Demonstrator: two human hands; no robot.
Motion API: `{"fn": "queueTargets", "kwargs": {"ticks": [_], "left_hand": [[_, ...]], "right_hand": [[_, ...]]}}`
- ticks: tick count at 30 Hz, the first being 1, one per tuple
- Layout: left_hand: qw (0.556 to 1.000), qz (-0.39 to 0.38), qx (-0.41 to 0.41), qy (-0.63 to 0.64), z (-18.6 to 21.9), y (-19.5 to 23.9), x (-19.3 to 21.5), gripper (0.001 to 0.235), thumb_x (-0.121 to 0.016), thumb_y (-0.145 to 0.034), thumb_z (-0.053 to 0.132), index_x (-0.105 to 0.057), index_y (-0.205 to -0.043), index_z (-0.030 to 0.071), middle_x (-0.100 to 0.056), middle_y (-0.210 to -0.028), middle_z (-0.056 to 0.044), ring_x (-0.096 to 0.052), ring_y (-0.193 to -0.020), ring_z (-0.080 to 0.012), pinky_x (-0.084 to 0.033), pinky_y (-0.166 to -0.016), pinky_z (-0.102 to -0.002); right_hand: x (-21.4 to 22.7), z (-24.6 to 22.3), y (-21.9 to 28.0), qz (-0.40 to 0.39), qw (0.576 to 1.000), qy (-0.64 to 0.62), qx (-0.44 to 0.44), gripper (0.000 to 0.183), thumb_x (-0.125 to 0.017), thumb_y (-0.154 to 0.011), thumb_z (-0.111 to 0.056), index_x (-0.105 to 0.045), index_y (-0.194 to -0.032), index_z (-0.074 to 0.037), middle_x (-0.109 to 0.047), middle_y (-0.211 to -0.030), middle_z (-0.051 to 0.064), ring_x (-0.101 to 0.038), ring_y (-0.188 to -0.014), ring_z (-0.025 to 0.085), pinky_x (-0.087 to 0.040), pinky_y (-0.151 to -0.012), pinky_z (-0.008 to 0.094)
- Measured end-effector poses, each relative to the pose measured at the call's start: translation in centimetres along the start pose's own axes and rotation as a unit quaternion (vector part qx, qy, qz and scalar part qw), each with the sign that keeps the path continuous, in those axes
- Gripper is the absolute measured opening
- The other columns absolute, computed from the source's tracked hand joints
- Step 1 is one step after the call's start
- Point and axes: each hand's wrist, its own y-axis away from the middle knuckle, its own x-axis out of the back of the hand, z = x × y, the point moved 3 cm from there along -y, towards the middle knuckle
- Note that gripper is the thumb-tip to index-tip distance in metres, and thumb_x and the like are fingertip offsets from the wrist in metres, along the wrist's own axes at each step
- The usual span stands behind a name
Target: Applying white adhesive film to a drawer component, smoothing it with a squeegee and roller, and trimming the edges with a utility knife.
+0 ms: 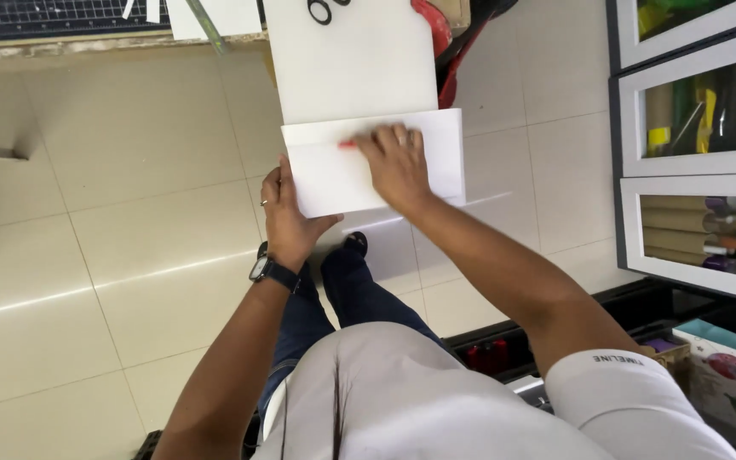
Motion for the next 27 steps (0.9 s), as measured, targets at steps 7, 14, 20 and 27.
{"fn": "queueTargets", "kwargs": {"ticks": [7,14,20,27], "left_hand": [[1.000,0.018,-0.020,0.009,-0.2,-0.2,-0.4,0.138,-0.104,-0.060,0.027,-0.017,-0.165,0.006,-0.037,-0.148,-0.017,-0.044,-0.134,-0.0371,-0.045,-0.117,-0.042],[1.000,0.021,-0.016,0.005,-0.6,-0.7,-0.1,0.140,-0.104,-0.058,0.029,-0.017,-0.165,0.006,-0.038,-0.148,-0.018,-0.045,-0.132,-0.0382,-0.046,-0.115,-0.043],[1.000,0.008,-0.014,-0.003,0.0,-0.7,-0.6,0.140,-0.104,-0.057,0.030,-0.017,-0.165,0.007,-0.038,-0.149,-0.017,-0.043,-0.134,-0.0371,-0.045,-0.116,-0.041],[1.000,0.001,-0.008,-0.007,-0.1,-0.4,-0.3,0.139,-0.103,-0.059,0.031,-0.015,-0.166,0.008,-0.037,-0.150,-0.016,-0.043,-0.133,-0.0355,-0.044,-0.116,-0.040]], "right_hand": [[-1.0,-2.6,-2.1,0.017,0.999,-0.002,0.037,0.025,-0.050,-0.101,-0.016,-0.066,-0.117,-0.027,-0.049,-0.090,-0.001,-0.050,-0.095,0.025,-0.041,-0.086,0.047],[-0.3,-5.2,-1.7,0.045,0.997,-0.010,0.062,0.024,-0.050,-0.100,-0.012,-0.066,-0.113,-0.025,-0.047,-0.088,0.001,-0.050,-0.092,0.025,-0.041,-0.085,0.046],[-0.1,-5.9,-1.4,0.035,0.999,-0.015,0.024,0.025,-0.046,-0.102,-0.014,-0.064,-0.117,-0.026,-0.046,-0.090,0.000,-0.048,-0.094,0.025,-0.040,-0.087,0.046],[-1.7,-5.8,-4.3,0.037,0.999,-0.015,0.012,0.028,-0.044,-0.103,-0.016,-0.063,-0.120,-0.029,-0.044,-0.089,-0.001,-0.049,-0.093,0.026,-0.041,-0.084,0.046]]}}
